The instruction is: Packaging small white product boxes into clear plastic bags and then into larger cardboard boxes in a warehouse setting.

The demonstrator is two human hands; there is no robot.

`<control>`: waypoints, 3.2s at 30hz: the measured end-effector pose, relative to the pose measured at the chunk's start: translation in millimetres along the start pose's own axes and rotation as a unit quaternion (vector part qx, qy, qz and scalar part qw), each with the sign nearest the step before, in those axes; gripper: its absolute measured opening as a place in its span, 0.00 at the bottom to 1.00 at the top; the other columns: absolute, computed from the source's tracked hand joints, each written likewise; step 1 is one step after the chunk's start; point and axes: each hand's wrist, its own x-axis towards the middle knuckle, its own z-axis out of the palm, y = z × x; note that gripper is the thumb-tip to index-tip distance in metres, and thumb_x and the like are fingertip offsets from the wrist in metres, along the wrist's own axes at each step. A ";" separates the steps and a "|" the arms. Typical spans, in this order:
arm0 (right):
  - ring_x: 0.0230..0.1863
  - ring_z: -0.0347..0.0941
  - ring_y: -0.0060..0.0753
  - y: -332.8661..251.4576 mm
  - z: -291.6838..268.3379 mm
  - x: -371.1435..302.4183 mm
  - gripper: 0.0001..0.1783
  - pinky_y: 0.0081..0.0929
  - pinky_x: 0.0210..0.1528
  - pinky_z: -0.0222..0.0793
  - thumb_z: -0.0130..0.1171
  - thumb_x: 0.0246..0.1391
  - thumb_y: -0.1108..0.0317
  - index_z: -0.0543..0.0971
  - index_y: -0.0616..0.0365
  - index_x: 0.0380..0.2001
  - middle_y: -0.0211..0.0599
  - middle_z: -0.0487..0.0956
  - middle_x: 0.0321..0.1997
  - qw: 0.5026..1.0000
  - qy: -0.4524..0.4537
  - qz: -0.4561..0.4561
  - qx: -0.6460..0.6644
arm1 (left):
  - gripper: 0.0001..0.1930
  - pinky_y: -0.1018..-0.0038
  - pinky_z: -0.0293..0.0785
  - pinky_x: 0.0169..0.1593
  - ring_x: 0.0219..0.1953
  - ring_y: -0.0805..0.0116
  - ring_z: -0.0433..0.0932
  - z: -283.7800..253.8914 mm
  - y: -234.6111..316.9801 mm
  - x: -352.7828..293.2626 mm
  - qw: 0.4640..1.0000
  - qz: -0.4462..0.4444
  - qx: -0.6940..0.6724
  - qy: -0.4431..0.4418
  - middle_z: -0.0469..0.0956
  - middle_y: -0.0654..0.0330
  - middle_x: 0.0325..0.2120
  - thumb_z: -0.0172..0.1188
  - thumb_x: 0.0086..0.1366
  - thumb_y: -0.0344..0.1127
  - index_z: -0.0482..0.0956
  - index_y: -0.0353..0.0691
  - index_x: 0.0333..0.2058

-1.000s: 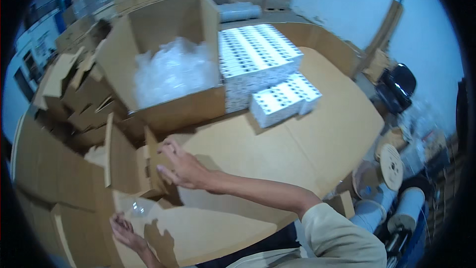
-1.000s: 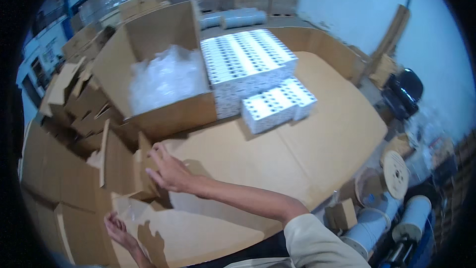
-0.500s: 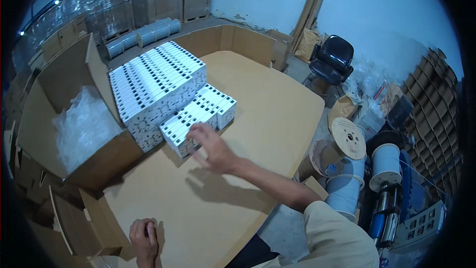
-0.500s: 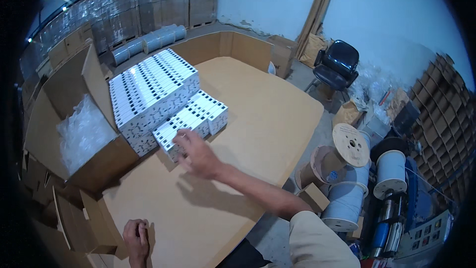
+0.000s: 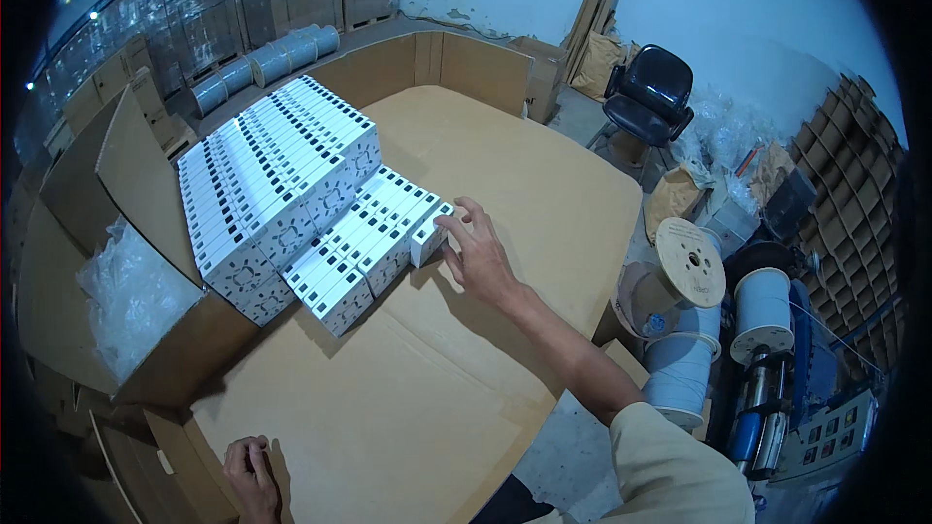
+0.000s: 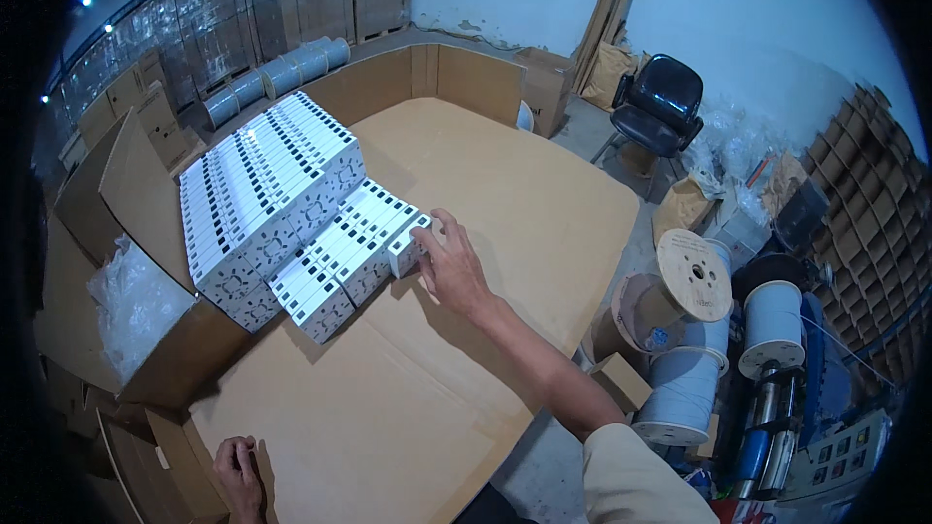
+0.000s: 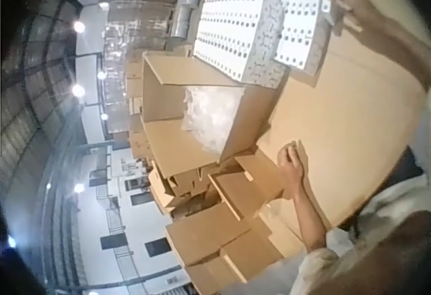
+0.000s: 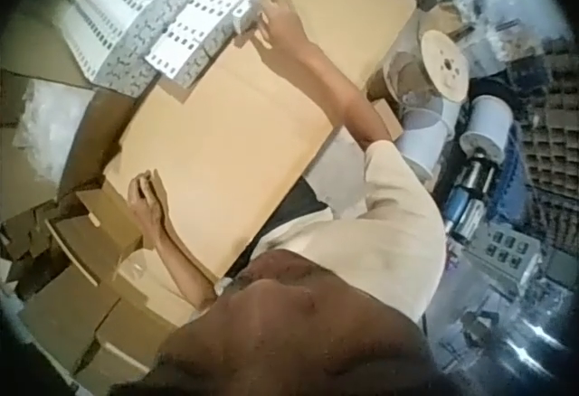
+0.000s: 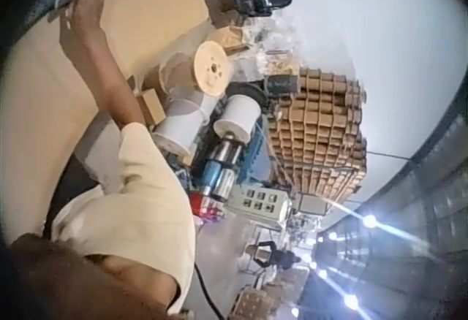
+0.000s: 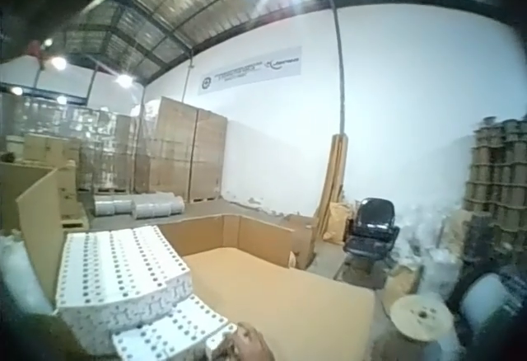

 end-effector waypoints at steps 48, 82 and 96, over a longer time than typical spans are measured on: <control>0.38 0.80 0.39 -300.8 87.6 -54.8 0.18 0.32 0.36 0.79 0.64 0.51 0.82 0.80 0.57 0.46 0.40 0.77 0.44 0.935 -0.230 -0.132 0.237 | 0.13 0.81 0.71 0.31 0.27 0.81 0.75 -18.0 -10.9 5.5 0.866 -0.187 -0.462 0.039 0.81 0.64 0.26 0.51 0.78 0.38 0.74 0.41 0.56; 0.62 0.74 0.40 -263.0 144.3 -77.9 0.29 0.36 0.64 0.72 0.55 0.54 0.83 0.62 0.64 0.60 0.51 0.74 0.59 0.863 -0.257 0.009 0.434 | 0.34 0.59 0.68 0.66 0.62 0.49 0.73 -20.0 -18.2 6.8 0.973 -0.057 -0.144 0.174 0.72 0.42 0.58 0.56 0.57 0.19 0.62 0.33 0.65; 0.56 0.74 0.54 -248.2 113.8 -96.5 0.26 0.43 0.62 0.70 0.59 0.50 0.77 0.69 0.64 0.54 0.52 0.75 0.52 0.926 -0.231 -0.063 0.294 | 0.10 0.63 0.77 0.47 0.40 0.55 0.82 -117.4 1.4 217.1 0.928 -0.017 -0.092 0.362 0.83 0.50 0.37 0.64 0.64 0.29 0.80 0.32 0.42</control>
